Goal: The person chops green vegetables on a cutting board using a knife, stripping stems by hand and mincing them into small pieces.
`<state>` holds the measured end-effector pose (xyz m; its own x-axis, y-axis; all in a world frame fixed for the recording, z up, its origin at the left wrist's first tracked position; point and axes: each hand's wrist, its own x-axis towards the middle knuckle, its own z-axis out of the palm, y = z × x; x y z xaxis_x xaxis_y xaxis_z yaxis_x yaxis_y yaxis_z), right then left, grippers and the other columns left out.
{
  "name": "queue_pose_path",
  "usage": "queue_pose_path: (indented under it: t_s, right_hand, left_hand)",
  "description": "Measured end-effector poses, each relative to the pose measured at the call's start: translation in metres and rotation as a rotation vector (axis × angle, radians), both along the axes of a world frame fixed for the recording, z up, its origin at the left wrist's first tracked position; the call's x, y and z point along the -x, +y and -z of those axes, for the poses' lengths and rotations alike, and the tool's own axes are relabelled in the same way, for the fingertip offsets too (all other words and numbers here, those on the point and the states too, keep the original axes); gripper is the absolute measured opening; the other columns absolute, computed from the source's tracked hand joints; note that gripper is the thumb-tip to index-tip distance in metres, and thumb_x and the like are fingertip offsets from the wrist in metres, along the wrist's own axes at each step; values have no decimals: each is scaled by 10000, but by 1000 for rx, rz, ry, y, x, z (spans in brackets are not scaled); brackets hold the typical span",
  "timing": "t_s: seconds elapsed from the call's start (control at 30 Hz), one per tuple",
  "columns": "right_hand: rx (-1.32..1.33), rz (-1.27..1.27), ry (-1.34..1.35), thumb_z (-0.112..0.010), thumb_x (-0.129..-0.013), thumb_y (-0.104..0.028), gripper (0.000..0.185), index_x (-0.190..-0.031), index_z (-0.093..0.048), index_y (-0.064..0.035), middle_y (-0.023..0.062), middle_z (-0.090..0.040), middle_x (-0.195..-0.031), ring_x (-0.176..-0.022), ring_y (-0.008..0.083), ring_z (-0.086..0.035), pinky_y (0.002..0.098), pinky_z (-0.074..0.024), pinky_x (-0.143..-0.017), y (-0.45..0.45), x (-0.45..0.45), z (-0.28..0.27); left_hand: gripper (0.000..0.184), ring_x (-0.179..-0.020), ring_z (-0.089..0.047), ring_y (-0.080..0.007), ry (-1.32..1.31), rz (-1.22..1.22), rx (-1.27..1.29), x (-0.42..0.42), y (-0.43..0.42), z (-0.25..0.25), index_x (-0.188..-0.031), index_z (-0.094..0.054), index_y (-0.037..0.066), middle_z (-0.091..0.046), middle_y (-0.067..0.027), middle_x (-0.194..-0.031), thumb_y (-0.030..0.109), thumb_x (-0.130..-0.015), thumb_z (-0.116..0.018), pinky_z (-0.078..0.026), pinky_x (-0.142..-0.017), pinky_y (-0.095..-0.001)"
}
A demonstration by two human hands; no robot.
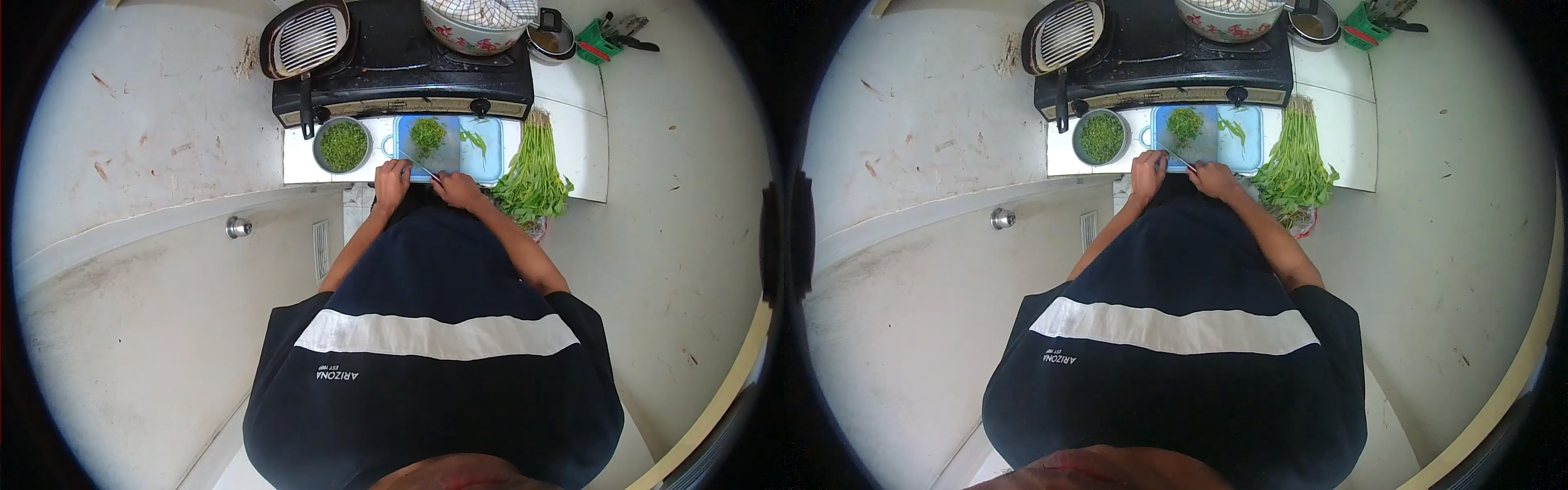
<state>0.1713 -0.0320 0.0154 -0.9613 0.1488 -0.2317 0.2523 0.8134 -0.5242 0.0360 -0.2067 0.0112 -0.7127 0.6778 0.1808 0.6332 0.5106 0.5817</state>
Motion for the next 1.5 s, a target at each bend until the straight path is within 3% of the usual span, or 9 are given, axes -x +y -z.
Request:
queue_pose_path:
  t_s: [0.53,1.1,1.5]
  right_hand:
    - [-37,-36,20,-540,-1034,-396,432,-967,-674,9,251,-703,-771,-728,453,-700,544,-568,-683,-9,15,2]
    - [12,-15,16,-496,-1048,-467,501,-1001,-672,-1,238,-677,-705,-690,454,-690,561,-563,-664,-1,-8,-13]
    - [-30,-10,35,-551,-1021,-395,421,-954,-676,1,216,-719,-769,-735,419,-719,535,-575,-690,-14,8,0]
  left_hand:
    - [80,-814,-653,-304,65,80,-39,3,-3,-4,-921,-762,73,-675,-86,-874,74,-848,-731,-480,-738,-442]
    - [47,-837,-671,-338,5,-13,-51,-1,-1,-5,-873,-739,47,-715,-120,-893,58,-829,-728,-522,-757,-458]
    - [44,-832,-660,-339,22,-34,-49,-4,0,-2,-881,-729,45,-688,-115,-893,47,-839,-715,-524,-744,-465]
